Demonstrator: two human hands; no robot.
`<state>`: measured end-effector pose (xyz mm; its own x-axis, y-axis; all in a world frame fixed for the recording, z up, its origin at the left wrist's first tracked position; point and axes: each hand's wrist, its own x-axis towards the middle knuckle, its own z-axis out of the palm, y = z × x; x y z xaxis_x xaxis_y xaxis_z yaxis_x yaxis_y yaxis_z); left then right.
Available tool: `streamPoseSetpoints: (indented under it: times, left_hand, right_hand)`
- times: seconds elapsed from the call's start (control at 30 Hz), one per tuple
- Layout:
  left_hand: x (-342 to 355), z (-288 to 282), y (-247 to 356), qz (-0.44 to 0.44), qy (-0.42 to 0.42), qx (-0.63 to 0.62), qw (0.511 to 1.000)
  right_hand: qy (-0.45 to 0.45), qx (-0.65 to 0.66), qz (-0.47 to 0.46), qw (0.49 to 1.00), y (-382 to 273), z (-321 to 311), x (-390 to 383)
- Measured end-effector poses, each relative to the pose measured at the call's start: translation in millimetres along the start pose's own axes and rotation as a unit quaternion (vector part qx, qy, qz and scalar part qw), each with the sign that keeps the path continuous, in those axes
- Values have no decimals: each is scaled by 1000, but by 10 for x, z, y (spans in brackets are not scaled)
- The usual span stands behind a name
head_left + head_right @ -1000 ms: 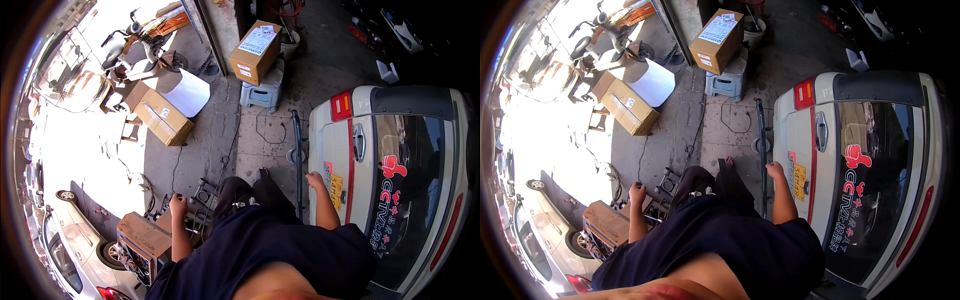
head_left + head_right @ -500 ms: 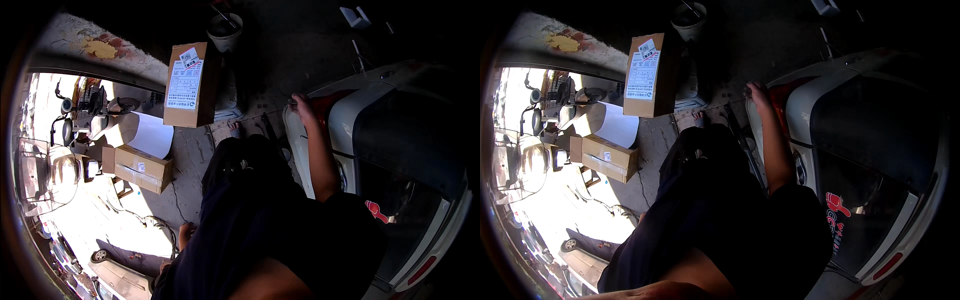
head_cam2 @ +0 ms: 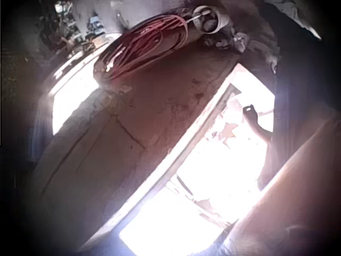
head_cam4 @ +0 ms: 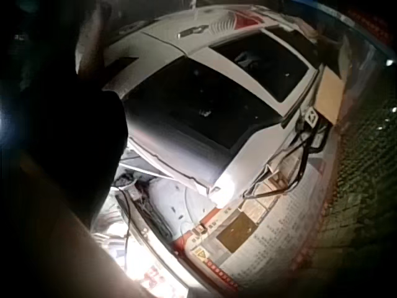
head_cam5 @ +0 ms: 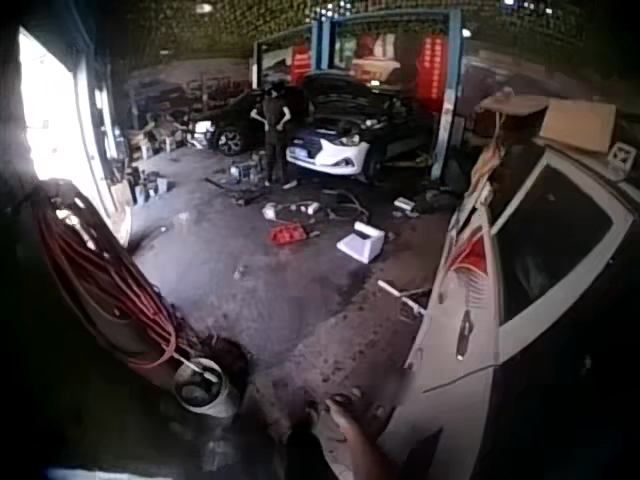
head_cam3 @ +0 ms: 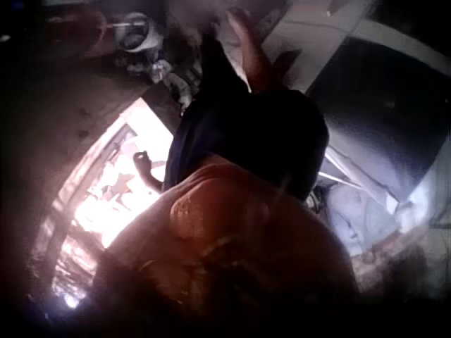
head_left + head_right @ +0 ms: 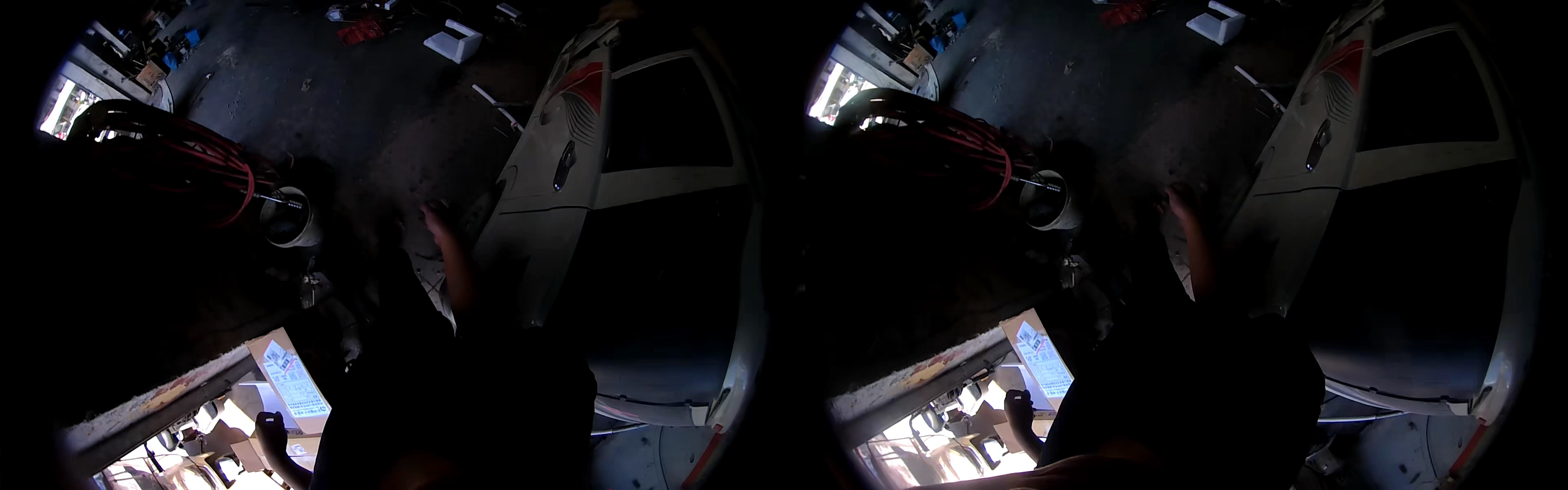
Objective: The person uses an angle grinder to sand the side panel of a white car, removing paint and smoothing the surface. The person moves the tool across the car door and rear quarter panel, then walks through a cluttered garage area.
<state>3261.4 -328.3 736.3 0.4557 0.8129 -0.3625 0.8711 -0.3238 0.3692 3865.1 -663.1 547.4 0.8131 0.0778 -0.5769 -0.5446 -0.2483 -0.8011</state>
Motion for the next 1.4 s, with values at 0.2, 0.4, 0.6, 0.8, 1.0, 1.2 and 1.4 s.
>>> streamPoseSetpoints:
  times: [0.2, 0.4, 0.6, 0.8, 1.0, 1.2, 1.4]
  left_hand:
    - [1965, 115, 3196, 48, 31, 153, 987]
    - [3440, 954, 5124, 130, -124, 5, 984]
    - [4388, 1375, 5506, 82, -67, 90, 990]
    - [4913, 2246, 5590, -115, -130, 79, 982]
    - [5183, 3006, 5472, 2, -365, 288, 885]
    - [7229, 3452, 7621, 37, -391, 364, 844]
    - [10315, 4311, 12259, 364, -154, 521, 756]
  right_hand:
    - [108, 407, 253, 871, 717, -570, 1312]
    - [188, 540, 310, 759, 401, -1496, 1641]
    - [152, 453, 247, 843, -125, -2150, 2554]
    - [252, 354, 274, 858, -1343, -2853, 3606]
    - [142, 305, 137, 932, -2473, -3450, 4978]
    - [194, 2, 165, 967, -3026, -3815, 5411]
    - [258, 173, 382, 870, -1671, -4479, 4914]
